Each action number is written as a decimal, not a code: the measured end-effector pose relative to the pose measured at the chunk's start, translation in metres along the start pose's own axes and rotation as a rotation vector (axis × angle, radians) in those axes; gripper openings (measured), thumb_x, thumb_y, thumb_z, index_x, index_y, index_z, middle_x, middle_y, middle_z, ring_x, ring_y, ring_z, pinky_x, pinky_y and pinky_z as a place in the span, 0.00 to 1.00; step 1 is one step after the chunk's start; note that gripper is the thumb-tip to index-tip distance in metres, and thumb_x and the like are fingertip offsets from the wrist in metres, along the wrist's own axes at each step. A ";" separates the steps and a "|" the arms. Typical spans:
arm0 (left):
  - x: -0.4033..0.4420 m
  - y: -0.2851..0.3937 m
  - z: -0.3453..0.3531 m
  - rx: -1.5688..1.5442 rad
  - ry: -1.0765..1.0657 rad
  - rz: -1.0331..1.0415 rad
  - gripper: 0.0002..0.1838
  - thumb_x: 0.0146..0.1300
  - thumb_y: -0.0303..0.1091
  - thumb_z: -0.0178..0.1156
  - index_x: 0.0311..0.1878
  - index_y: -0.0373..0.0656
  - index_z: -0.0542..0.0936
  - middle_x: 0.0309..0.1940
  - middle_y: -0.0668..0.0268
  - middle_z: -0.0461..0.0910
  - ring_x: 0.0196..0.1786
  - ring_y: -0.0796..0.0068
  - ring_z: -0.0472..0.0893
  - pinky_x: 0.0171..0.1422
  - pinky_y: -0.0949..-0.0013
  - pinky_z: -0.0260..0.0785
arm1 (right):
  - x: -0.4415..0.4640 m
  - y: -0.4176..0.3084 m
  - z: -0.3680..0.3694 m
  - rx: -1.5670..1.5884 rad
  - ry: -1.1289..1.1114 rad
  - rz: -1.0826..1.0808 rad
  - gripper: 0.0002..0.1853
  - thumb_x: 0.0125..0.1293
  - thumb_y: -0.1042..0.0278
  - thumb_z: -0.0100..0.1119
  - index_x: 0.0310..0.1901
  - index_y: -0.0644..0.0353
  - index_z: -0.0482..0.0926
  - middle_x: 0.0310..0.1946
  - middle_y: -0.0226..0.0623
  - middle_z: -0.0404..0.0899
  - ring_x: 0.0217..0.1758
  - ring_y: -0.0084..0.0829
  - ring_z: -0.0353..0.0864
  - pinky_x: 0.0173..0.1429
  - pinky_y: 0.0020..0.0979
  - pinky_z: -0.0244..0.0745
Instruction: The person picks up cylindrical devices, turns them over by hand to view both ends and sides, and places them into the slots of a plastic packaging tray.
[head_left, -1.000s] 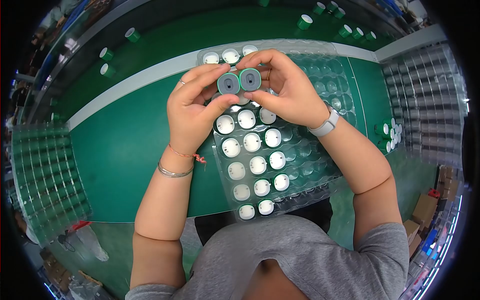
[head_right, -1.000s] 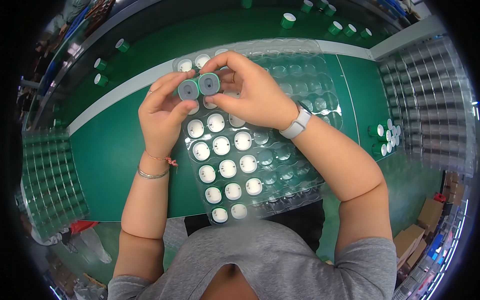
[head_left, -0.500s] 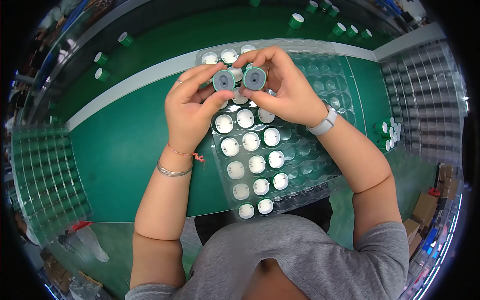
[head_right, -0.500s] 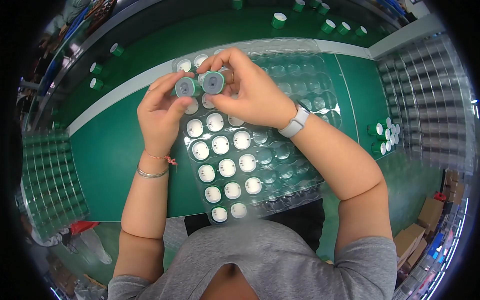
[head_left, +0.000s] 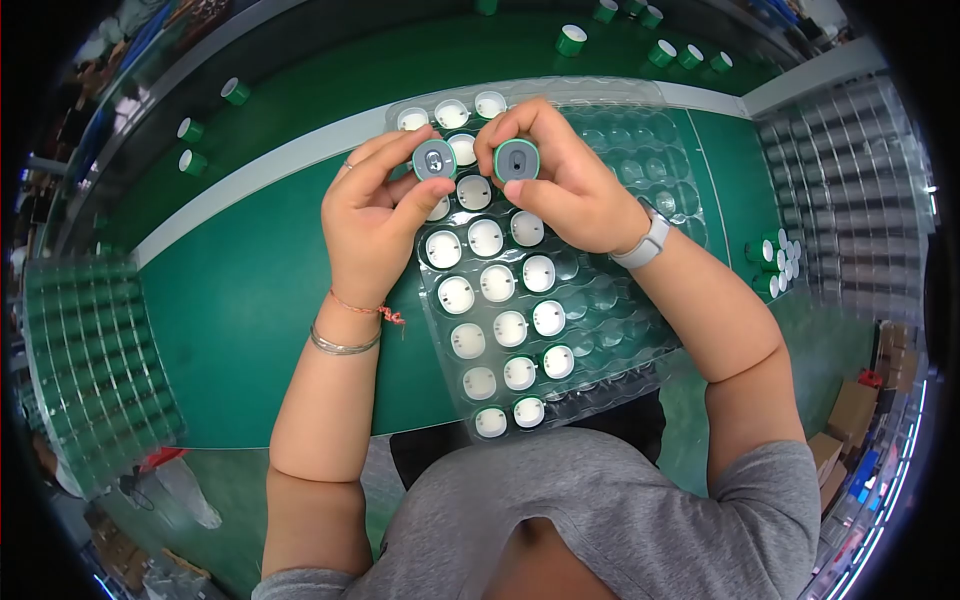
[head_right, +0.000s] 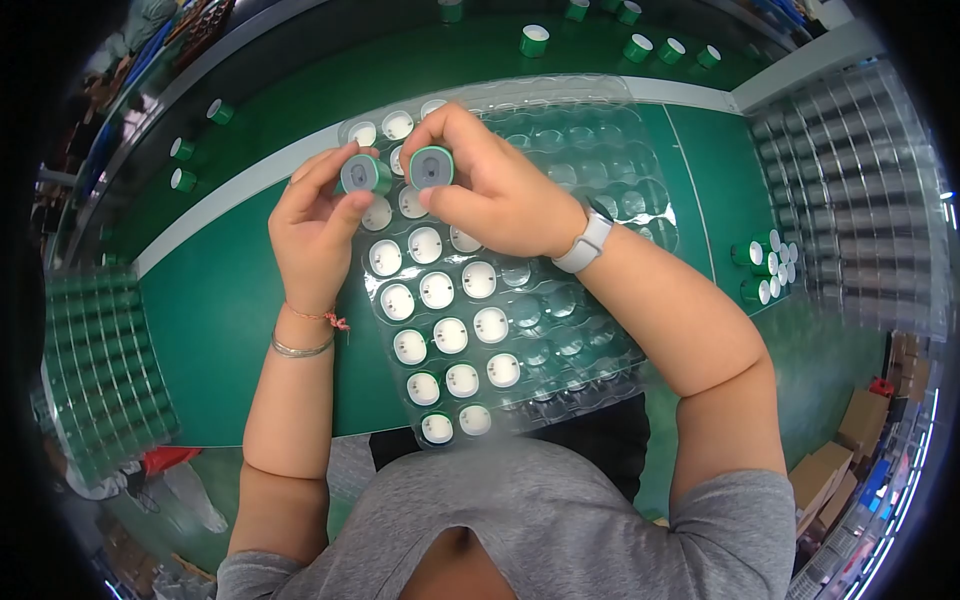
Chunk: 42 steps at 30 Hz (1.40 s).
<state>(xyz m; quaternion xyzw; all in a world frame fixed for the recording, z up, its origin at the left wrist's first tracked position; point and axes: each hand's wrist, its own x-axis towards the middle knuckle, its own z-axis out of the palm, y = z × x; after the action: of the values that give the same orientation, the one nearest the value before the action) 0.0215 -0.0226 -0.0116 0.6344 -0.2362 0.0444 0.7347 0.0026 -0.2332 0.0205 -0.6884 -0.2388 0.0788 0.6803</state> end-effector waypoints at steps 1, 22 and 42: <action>0.000 0.000 0.000 0.005 0.000 -0.001 0.22 0.57 0.17 0.68 0.57 0.31 0.79 0.56 0.58 0.73 0.54 0.70 0.80 0.58 0.70 0.80 | 0.001 0.000 -0.002 -0.001 0.001 0.000 0.16 0.64 0.77 0.51 0.53 0.58 0.63 0.47 0.36 0.70 0.47 0.25 0.68 0.56 0.31 0.66; -0.002 0.001 0.001 0.089 -0.073 -0.005 0.22 0.53 0.22 0.73 0.53 0.35 0.82 0.53 0.59 0.77 0.51 0.70 0.82 0.56 0.68 0.82 | 0.003 0.003 -0.003 0.038 0.039 0.064 0.12 0.70 0.77 0.54 0.52 0.59 0.65 0.49 0.34 0.72 0.49 0.22 0.73 0.52 0.28 0.74; -0.001 0.004 -0.002 0.251 -0.009 0.089 0.23 0.47 0.27 0.77 0.49 0.37 0.84 0.51 0.59 0.81 0.47 0.72 0.83 0.51 0.71 0.80 | 0.005 -0.020 -0.019 -0.027 0.334 0.104 0.24 0.60 0.81 0.67 0.57 0.63 0.69 0.45 0.34 0.80 0.40 0.19 0.80 0.39 0.19 0.76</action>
<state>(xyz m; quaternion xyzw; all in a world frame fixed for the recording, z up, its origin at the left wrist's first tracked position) 0.0194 -0.0191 -0.0085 0.7102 -0.2600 0.1036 0.6460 0.0109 -0.2489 0.0424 -0.7126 -0.0873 -0.0048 0.6961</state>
